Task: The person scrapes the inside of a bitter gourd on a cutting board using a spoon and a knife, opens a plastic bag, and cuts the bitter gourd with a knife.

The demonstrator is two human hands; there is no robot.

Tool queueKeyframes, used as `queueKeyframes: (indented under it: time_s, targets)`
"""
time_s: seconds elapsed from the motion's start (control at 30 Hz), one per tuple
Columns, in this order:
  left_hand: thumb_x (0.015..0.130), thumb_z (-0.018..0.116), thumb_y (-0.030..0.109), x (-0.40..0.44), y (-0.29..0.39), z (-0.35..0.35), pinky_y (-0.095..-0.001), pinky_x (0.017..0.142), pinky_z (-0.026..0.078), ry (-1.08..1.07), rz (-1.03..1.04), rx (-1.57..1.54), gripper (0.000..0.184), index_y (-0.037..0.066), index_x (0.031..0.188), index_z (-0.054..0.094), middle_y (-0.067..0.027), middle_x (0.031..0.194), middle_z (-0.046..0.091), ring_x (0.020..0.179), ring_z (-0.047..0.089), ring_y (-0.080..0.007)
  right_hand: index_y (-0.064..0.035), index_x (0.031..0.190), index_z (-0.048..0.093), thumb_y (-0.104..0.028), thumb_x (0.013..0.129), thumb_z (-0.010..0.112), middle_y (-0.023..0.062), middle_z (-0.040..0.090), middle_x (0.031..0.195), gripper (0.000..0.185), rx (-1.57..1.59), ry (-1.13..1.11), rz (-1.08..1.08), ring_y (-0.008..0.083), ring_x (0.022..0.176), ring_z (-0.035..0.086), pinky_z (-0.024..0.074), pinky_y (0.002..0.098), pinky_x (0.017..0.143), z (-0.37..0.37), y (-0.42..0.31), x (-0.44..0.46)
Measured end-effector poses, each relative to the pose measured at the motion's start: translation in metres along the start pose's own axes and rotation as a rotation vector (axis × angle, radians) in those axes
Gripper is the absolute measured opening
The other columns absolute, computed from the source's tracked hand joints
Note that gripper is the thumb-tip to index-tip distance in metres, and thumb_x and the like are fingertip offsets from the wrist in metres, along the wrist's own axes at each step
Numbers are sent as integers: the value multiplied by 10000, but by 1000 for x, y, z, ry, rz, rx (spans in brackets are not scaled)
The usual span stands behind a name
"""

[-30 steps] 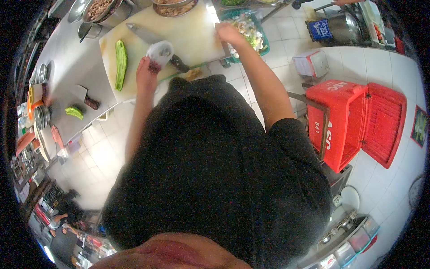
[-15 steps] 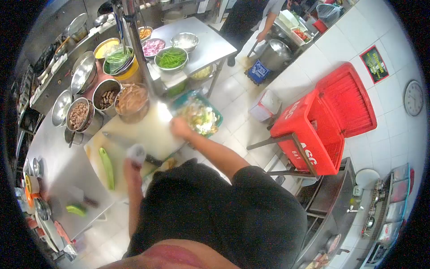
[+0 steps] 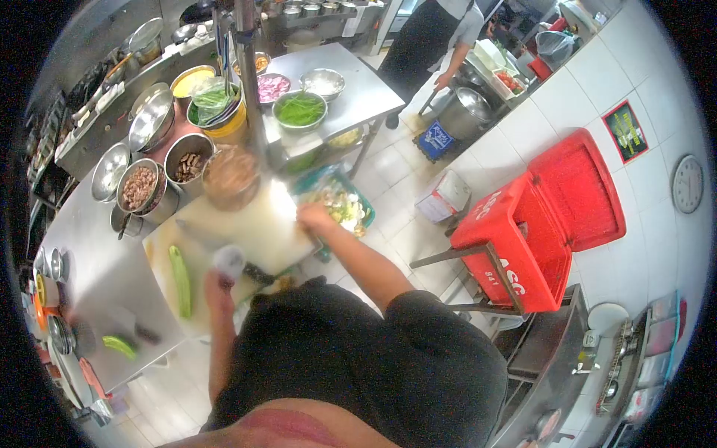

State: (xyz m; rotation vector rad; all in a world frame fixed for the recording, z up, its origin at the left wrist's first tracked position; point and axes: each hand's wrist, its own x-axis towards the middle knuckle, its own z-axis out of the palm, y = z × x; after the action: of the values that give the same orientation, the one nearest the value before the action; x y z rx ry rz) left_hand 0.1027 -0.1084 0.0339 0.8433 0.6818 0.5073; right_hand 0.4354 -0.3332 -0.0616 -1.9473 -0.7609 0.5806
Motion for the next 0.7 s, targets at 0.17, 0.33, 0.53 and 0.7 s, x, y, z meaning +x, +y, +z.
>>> queueKeyframes:
  time_s: [0.17,0.33,0.53,0.7]
  targets:
    - [988,509,232,12,-4,-17,-290,647,445,-6,3,17,157,91,942,562,-6,798,539,730,530,-126,-31,859,638,-11,767,629,52,612,749,94,656,10,417,154,682,594,466,308,587,-28,-111,-27]
    - [950,555,185,-14,31,37,-319,706,481,170,-15,-34,127,64,934,592,-18,848,585,785,563,-134,-11,977,668,-127,814,669,68,652,926,199,553,-317,141,189,833,616,513,305,733,22,-190,-35]
    - [980,523,197,-9,31,30,-297,631,454,70,-13,-37,160,52,958,588,-34,772,573,668,536,-147,53,1029,658,-117,859,642,101,671,861,242,632,-442,299,210,780,651,529,311,698,112,-258,-29]
    - [982,511,194,-12,36,26,-296,616,445,89,27,-50,150,59,954,569,-30,760,566,652,524,-145,29,974,670,-185,785,657,199,688,936,286,-113,-429,-142,341,828,673,531,413,738,146,-252,-20]
